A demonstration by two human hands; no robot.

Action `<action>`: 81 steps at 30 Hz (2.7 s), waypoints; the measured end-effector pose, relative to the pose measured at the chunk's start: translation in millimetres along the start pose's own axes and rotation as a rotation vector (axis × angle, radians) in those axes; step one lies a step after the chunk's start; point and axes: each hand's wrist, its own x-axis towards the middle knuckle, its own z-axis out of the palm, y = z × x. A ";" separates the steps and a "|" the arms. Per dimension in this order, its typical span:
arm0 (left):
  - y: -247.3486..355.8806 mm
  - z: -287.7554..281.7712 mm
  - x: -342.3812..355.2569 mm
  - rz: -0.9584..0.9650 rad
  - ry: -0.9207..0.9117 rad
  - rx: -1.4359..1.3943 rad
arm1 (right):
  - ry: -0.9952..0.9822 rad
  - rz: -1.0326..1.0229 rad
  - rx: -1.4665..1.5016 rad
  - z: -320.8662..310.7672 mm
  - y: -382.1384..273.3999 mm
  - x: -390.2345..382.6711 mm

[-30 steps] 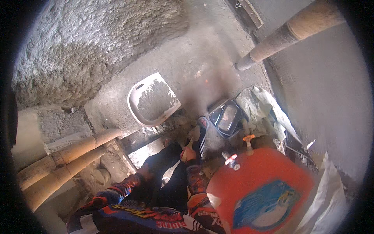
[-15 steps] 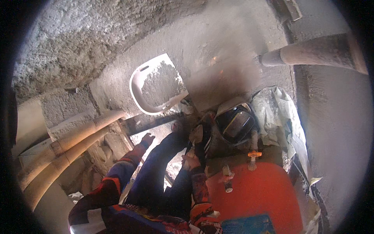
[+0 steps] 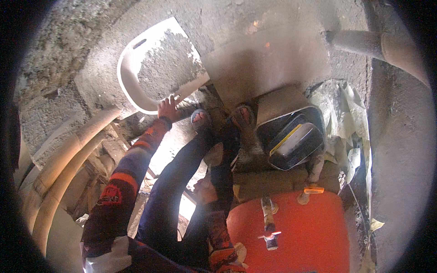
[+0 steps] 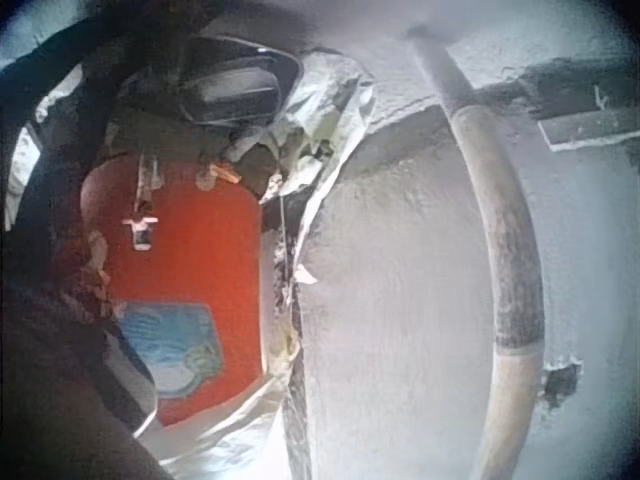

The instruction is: The person scoops cement from a white basin using a trowel and spreads it onto a concrete floor. They repeatedly smooth and level the surface, working in a confined area with visible construction materials nearby.

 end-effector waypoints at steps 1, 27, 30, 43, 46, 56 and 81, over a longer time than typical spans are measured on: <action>1.7 11.3 15.6 -0.009 -0.093 -0.013 | 0.029 -0.023 -0.088 0.6 2.9 1.0; -55.2 -60.4 24.5 0.111 0.231 -0.534 | 0.093 -0.067 -0.040 40.7 24.9 3.0; 4.3 -98.6 56.6 0.096 0.288 -0.517 | 0.092 -0.134 -0.060 41.9 25.9 2.6; 37.8 -102.8 -29.8 0.564 -0.166 -0.075 | 0.151 -0.300 -0.111 73.7 -17.8 -22.8; 16.8 -112.6 -79.8 0.578 -0.415 -0.200 | 0.132 -0.352 -0.178 85.3 -57.2 -35.3; -49.7 -59.3 -129.0 0.523 -0.339 -0.651 | 0.232 -0.697 -0.326 159.9 -245.4 -106.9; 39.7 -189.4 -3.2 0.335 -0.710 -0.982 | 0.763 -1.209 -1.302 158.8 -584.1 102.8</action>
